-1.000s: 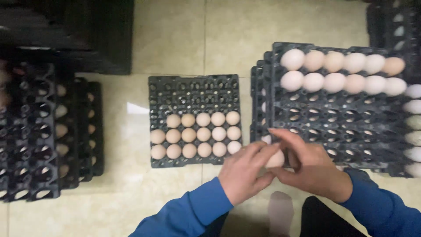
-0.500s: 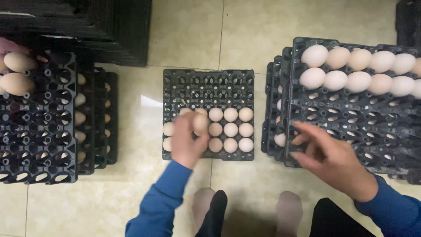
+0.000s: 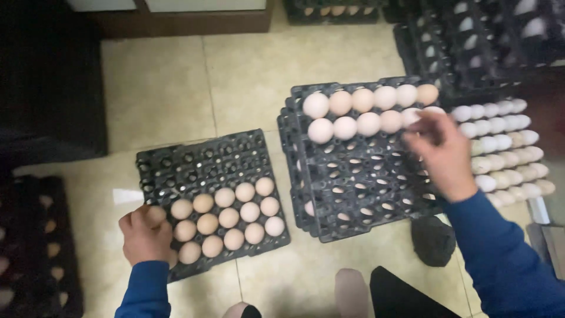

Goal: A person is seen transferring eggs from various trays into a single tray to organize them into rows.

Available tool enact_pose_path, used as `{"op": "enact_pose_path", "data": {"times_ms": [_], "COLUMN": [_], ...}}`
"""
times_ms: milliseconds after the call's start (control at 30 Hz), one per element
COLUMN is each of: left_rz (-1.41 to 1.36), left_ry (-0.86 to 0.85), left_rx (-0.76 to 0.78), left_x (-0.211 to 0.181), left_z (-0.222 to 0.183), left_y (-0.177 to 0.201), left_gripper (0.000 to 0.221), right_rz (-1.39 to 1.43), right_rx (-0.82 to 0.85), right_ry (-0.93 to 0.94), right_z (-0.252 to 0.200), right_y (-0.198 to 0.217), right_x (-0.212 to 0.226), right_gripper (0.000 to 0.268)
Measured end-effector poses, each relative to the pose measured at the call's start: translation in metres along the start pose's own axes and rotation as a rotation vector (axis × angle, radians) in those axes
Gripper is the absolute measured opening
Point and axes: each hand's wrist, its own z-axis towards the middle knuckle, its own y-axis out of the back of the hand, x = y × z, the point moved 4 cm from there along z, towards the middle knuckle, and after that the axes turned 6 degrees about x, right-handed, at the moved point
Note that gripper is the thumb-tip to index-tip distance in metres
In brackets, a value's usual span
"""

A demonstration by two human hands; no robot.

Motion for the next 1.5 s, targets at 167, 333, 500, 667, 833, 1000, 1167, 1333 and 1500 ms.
{"op": "enact_pose_path", "data": {"times_ms": [167,333,500,667,833,1000,1167,1333,1500], "left_rz": [0.007,0.092,0.100,-0.010,-0.275,-0.423,-0.363,-0.360,-0.354], "left_ry": [0.071,-0.047,-0.193,-0.289,-0.638,-0.736,-0.987,-0.985,-0.948], "left_rx": [0.056,0.004,-0.143,-0.178,-0.106,0.233,0.218,0.215,0.297], "left_x": [-0.002,0.023,0.000,-0.049,-0.122,-0.222,-0.286,-0.296,-0.291], "left_z": [0.001,0.006,-0.012,-0.037,-0.074,-0.134,-0.177,-0.185,-0.180], "left_y": [-0.001,-0.020,-0.005,0.022,0.038,0.037,0.043,0.036,0.030], "left_gripper": [0.057,0.056,0.063,0.064,0.041,0.051,0.061,0.058,0.056], "right_rz": [-0.144,-0.129,-0.170,-0.095,0.117,0.233,0.060,-0.121,-0.233], "right_rx": [-0.180,-0.089,-0.084,-0.156,-0.123,0.116,0.407,0.664,0.754], "right_ry": [-0.091,-0.290,-0.265,-0.183,-0.090,-0.039,0.002,-0.218,-0.161], "right_z": [0.036,0.057,0.061,0.056,0.005,-0.050,-0.079,-0.094,-0.099], "right_y": [0.044,0.033,0.026,0.037,0.049,0.006,-0.045,-0.083,-0.096], "right_x": [-0.087,-0.138,-0.133,-0.140,-0.062,0.034,0.086,0.109,0.107], "right_gripper": [0.040,0.044,0.044,0.045,0.051,0.076,0.086,0.085,0.088]}}
